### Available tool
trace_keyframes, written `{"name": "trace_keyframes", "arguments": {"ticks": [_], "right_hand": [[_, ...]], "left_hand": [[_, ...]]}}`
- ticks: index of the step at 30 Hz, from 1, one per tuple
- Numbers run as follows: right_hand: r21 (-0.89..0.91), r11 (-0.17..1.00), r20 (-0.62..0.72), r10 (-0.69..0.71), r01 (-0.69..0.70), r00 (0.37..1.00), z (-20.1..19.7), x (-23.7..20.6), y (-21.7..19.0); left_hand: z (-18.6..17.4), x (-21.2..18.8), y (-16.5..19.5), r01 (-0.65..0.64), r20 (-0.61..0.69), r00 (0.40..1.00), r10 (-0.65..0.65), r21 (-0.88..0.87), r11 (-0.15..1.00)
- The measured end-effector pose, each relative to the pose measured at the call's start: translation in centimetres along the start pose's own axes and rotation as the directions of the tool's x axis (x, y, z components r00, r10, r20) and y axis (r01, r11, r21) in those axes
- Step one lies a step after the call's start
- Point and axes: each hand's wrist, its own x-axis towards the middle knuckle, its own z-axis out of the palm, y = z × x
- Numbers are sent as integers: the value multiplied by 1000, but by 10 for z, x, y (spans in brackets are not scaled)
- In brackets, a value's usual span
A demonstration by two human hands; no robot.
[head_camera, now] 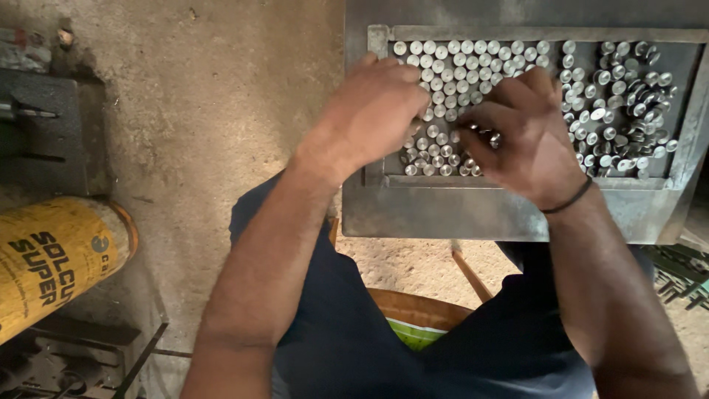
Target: The person wipes their hands with a green cloth, places a rectangular metal tray on their lap, and pours small metal caps from a perforated bowl onto the tray. They then arrange the caps one by one into a neat grid pattern across the tray, filling it row by row.
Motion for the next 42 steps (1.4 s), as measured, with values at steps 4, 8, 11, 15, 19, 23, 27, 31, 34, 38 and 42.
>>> {"name": "trace_keyframes", "arguments": {"ticks": [4,8,11,15,19,23,27,31,34,38,42], "right_hand": [[61,993,27,-102,100,994,6,-2,0],[-72,995,8,-63,63,998,8,-6,-3],[-127,991,23,32,-29,999,5,-5,-5],[-87,996,-8,3,-3,1000,3,-2,-9],[-168,986,-25,-24,19,999,4,1,-15],[-86,995,-6,-46,45,999,1,2,-17],[-95,995,21,-39,40,999,1,1,-19],[-125,992,7,-1,2,1000,6,0,-16],[-71,997,44,-20,23,999,9,-3,-10],[-65,997,6,-46,46,999,8,-3,-8],[25,998,83,-52,50,995,-4,2,-7]], "left_hand": [[-10,-6,1,48,101,994,-38,-96,994],[-8,-12,7,43,138,989,-45,20,999],[-6,-14,6,17,57,998,-22,89,996],[-4,-11,5,-57,77,995,62,-68,996],[10,-4,17,-84,102,991,92,-74,994],[17,-8,19,-68,128,990,55,100,993],[11,-9,12,-99,-3,995,99,27,995],[10,-7,15,-84,28,996,85,-37,996],[16,-5,21,-77,39,996,74,73,994],[21,-7,25,-101,-46,993,109,146,984],[19,-8,26,-135,-37,990,139,102,986]]}}
